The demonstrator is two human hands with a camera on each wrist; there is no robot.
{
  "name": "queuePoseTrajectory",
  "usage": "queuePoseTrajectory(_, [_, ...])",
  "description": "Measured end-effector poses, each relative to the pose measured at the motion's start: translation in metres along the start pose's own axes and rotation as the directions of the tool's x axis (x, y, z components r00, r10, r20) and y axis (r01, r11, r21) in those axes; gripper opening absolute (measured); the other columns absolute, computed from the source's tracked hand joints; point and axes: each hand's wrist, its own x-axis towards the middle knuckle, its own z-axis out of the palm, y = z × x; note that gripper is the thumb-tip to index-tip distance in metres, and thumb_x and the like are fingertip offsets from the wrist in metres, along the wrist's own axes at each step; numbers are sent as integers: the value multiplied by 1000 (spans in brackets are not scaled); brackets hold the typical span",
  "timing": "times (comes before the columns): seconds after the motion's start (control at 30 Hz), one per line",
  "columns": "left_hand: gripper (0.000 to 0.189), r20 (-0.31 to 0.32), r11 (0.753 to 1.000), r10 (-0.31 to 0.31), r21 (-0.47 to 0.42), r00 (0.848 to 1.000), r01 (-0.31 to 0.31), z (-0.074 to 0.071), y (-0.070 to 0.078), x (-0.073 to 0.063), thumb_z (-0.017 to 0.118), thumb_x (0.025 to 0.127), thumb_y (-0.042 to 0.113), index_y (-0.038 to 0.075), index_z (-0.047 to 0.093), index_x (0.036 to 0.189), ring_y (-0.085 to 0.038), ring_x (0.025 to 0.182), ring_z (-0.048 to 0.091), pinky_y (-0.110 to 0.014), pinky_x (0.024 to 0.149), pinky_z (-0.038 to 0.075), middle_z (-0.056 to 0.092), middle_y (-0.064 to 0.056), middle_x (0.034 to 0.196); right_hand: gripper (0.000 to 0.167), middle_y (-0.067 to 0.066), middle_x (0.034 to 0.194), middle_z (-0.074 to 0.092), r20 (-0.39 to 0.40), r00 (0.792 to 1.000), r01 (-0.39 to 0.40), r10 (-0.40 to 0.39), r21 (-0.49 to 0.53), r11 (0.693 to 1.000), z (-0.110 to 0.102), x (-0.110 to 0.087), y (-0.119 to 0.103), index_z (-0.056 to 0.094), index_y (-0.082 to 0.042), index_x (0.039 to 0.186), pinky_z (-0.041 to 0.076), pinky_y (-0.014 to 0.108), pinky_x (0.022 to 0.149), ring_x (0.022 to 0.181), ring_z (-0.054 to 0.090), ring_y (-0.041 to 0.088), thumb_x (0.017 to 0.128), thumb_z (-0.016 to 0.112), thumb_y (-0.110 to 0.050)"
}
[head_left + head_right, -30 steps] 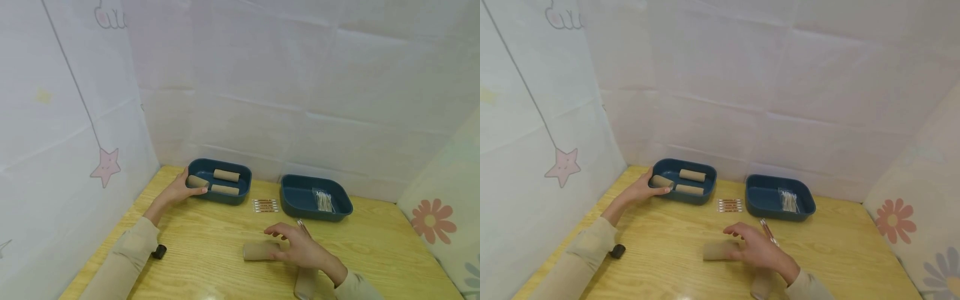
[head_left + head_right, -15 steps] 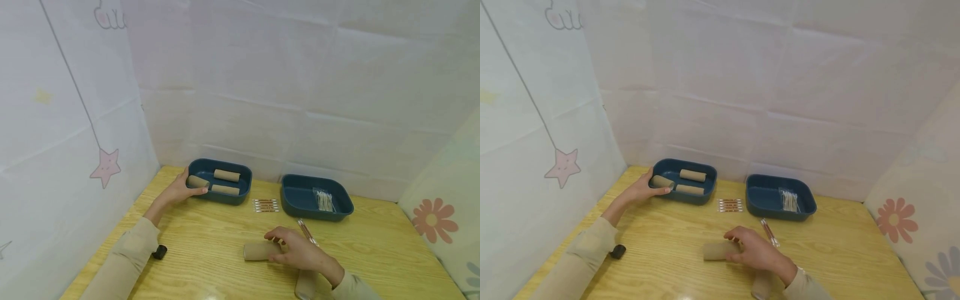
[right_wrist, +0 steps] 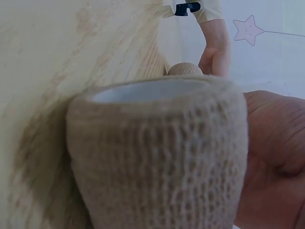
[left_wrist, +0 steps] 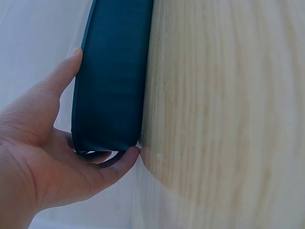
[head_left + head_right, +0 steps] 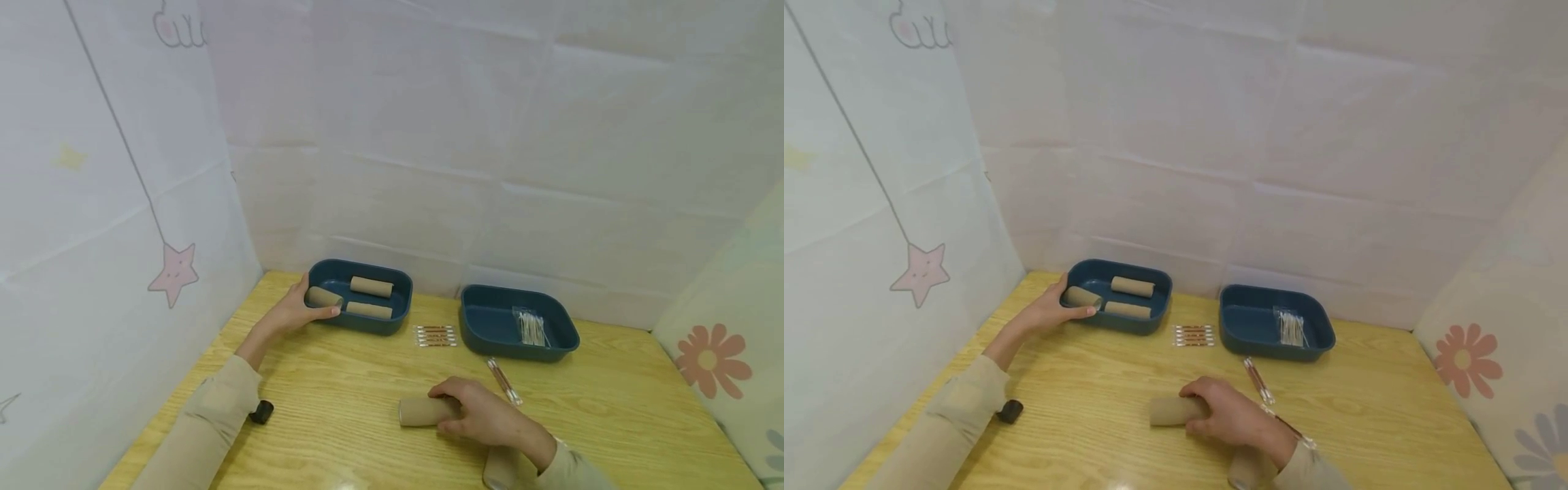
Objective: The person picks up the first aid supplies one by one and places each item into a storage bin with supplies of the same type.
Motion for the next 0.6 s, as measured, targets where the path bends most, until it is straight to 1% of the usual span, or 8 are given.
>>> queuePoseTrajectory(0.23, [133, -7, 1000, 6, 6, 1000, -6, 0, 3, 0, 74, 82, 69, 19, -22, 160, -50, 149, 0, -71, 112, 16, -7, -24, 166, 48, -3, 122, 63, 17, 999, -37, 37, 8, 999, 1, 2, -1, 64, -9, 132, 52, 34, 90, 107, 60, 11, 89, 83, -21])
queuePoseTrajectory(0.4, [134, -5, 1000, 0, 17, 1000, 0, -1, 4, -1, 74, 81, 70, 17, -21, 160, -49, 150, -1, -70, 112, 16, -7, -24, 166, 47, -2, 122, 63, 20, 999, -43, 43, 14, 999, 1, 2, -3, 64, -10, 132, 52, 36, 90, 107, 61, 13, 90, 83, -21])
queuePoseTrajectory(0.6, [133, -8, 1000, 2, 20, 1000, -2, -1, 3, -2, 73, 82, 69, 18, -21, 160, -49, 150, -1, -70, 112, 16, -6, -24, 166, 47, -4, 120, 64, 11, 1000, -29, 29, 2, 1000, 2, 2, -1, 65, -11, 131, 52, 34, 89, 105, 61, 11, 89, 83, -21])
